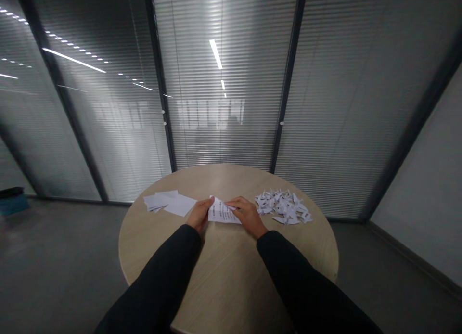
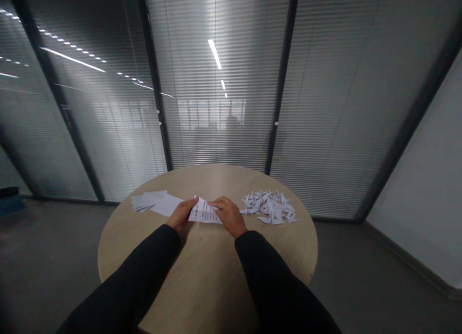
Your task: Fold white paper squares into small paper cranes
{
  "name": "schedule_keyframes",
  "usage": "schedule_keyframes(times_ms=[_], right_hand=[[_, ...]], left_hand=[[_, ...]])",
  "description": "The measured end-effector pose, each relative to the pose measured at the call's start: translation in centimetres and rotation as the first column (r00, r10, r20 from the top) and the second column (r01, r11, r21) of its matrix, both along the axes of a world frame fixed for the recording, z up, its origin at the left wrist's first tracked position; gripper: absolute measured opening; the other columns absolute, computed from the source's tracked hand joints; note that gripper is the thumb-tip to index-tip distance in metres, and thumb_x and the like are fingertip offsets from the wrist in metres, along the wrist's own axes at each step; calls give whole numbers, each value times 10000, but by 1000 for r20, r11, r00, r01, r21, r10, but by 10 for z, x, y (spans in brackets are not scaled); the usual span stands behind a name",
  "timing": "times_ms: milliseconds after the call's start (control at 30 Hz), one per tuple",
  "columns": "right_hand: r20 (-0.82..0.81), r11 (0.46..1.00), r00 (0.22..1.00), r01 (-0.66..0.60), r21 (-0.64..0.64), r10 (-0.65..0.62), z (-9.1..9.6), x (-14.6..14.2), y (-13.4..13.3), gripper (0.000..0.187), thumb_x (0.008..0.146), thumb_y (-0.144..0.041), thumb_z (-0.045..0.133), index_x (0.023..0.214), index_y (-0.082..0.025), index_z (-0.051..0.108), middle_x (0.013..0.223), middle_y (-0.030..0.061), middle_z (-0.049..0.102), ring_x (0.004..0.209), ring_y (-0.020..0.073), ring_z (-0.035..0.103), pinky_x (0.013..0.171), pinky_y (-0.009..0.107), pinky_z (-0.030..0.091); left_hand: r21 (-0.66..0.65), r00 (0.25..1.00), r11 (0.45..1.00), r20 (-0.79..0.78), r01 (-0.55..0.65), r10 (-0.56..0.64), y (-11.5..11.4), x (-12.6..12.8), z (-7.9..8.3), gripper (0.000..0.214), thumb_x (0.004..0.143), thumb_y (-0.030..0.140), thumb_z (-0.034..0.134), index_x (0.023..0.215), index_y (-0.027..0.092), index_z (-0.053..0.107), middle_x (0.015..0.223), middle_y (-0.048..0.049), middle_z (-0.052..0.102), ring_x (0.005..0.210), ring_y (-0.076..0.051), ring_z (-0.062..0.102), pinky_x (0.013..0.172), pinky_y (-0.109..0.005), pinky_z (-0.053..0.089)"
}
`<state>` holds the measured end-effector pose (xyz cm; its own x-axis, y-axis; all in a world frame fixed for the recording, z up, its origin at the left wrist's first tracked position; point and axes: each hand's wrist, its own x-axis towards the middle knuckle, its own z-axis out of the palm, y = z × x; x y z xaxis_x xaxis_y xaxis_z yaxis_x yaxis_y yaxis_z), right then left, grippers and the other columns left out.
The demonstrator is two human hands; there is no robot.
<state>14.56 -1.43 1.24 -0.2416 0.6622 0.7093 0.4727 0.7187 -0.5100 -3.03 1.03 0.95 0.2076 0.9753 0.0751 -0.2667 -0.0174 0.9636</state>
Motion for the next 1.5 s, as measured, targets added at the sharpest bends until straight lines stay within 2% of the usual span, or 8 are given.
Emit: schedule_keyframes(times_ms=[333,700,867,1000,1133,1267,1400,1500], right_hand=[[311,991,946,50,121,-86,-4,0,1,312,827,-119,496,1081,-229,639,1039,68,620,980,183,556,861,326,453],[390,985,915,33,171,-99,-5,-2,-1,359,828,-104,473,1146,-225,589,1070,82,571,1019,188,515,869,321,452],[406,985,910,9,175,-80,-7,-1,1,368,819,-84,472,1145,-208,587,1074,91,564,1019,190,506,874,335,451],[403,984,913,-10,175,-63,-8,-2,1,394,805,-63,451,1147,-205,586,1073,91,558,1021,186,500,888,338,446],[351,990,936,-32,136,-18,-8,-4,0,472,735,-21,436,1145,-197,591,1104,91,543,1043,189,492,926,344,424],[157,996,985,-83,44,75,-4,-4,-1,475,710,-19,401,1094,-188,621,1073,81,576,1016,181,520,918,340,417],[-145,978,986,-108,-176,83,0,-3,0,317,825,-183,411,1067,-170,616,985,75,637,918,175,575,839,320,437],[-258,918,965,-151,-368,55,-2,-3,3,294,817,-363,494,958,-151,639,879,63,659,812,175,590,722,284,450]], left_hand=[[-89,997,996,74,3,4,-6,0,9,410,753,466,565,757,62,638,651,-118,665,537,-176,603,549,-288,459],[-22,1000,999,-2,-23,23,-12,-2,14,458,654,542,647,620,86,612,530,-80,613,460,-142,542,457,-248,365],[-12,999,1000,-33,-24,24,-5,-2,9,455,616,530,682,660,81,622,524,-67,608,434,-129,539,431,-230,349],[0,991,996,-99,-91,90,3,-4,2,433,543,477,743,671,81,627,535,-65,617,437,-136,553,435,-232,369],[37,982,991,-140,-126,130,7,-6,0,423,543,484,728,657,89,630,533,-64,622,452,-153,568,444,-243,386],[115,976,985,-161,-127,145,9,-7,-2,414,557,486,714,677,97,642,547,-56,628,468,-153,572,460,-245,396],[153,977,986,-187,-73,101,8,-5,-2,441,557,496,714,703,83,661,575,-68,634,476,-145,566,460,-237,386],[173,976,985,-211,-14,51,4,-3,0,461,556,501,716,730,76,678,607,-79,647,505,-149,572,483,-240,393]])
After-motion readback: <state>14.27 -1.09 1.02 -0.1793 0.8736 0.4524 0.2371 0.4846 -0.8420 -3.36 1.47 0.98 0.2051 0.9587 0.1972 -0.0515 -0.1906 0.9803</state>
